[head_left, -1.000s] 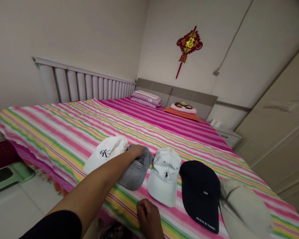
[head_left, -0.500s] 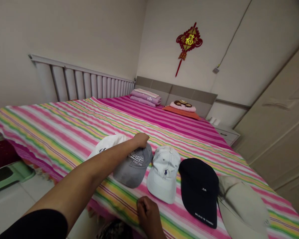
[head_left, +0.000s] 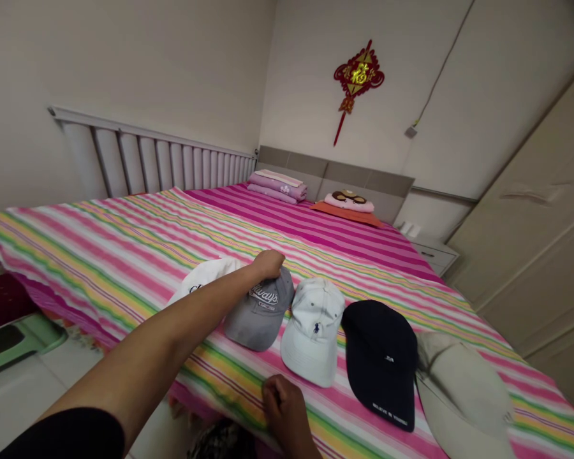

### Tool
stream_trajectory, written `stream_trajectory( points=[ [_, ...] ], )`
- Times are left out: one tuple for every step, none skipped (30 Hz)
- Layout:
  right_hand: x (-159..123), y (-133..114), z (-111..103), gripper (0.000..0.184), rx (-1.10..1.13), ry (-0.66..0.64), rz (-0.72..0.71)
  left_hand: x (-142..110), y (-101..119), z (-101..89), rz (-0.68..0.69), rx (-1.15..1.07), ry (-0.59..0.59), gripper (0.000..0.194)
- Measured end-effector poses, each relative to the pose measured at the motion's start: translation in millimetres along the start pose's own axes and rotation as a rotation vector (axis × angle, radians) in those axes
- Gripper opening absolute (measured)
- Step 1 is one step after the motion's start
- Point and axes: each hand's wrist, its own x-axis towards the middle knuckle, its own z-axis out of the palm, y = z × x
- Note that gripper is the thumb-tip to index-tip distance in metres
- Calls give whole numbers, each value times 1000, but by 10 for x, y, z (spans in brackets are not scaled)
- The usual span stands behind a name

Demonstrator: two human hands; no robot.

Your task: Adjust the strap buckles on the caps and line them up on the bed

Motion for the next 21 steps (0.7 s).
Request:
stream_trajectory(
  points=[
    [-2,0,1,12,0,1,-1,6,-6,17,-4,-5,2,26],
    [-4,1,2,12,-1,2,-2,12,-13,34,-7,-11,2,26],
    [-7,1,2,12,-1,4,-3,15,-19,51,-8,-17,2,26],
    [-10,0,1,12,-1,7,-4,17,-25,67,-9,-23,2,26],
    [-12,-2,-2,12,0,9,-5,18,-29,81,-9,-30,2,26],
    [-14,-4,-6,13,1,11,-6,16,-32,94,-8,-37,3,26],
    [-15,-8,-10,13,2,12,-8,12,-34,106,-7,-45,3,26],
    [-15,-12,-15,13,3,13,-11,7,-36,118,-7,-54,4,26],
    [-14,-16,-19,13,5,15,-13,1,-37,129,-8,-64,5,26],
    [-14,-20,-23,13,6,17,-16,-6,-38,140,-11,-74,8,25],
    [-13,-24,-26,13,7,20,-17,-13,-38,151,-15,-86,11,25],
    [-13,-27,-27,13,7,23,-19,-21,-38,161,-20,-100,16,25],
    [-13,-29,-27,13,6,27,-19,-27,-38,170,-28,-116,21,25],
    [-14,-31,-27,13,5,31,-17,-33,-39,175,-37,-134,27,24],
    [-15,-31,-27,13,4,34,-15,-38,-42,177,-47,-155,35,24],
    [-17,-31,-26,12,4,36,-14,-43,-48,175,-60,-181,45,24],
    [-20,-31,-26,12,4,35,-12,-49,-61,168,-75,-210,60,24],
    [-23,-30,-26,12,3,34,-10,-60,-84,156,-93,-245,80,25],
    [-25,-29,-27,12,4,31,-9,-80,-120,141,-116,-284,104,25],
    [-27,-28,-28,12,5,27,-9,-114,-171,126,-143,-329,133,26],
    [-28,-28,-29,12,6,23,-9,-168,-240,112,-176,-378,165,26]
  ],
)
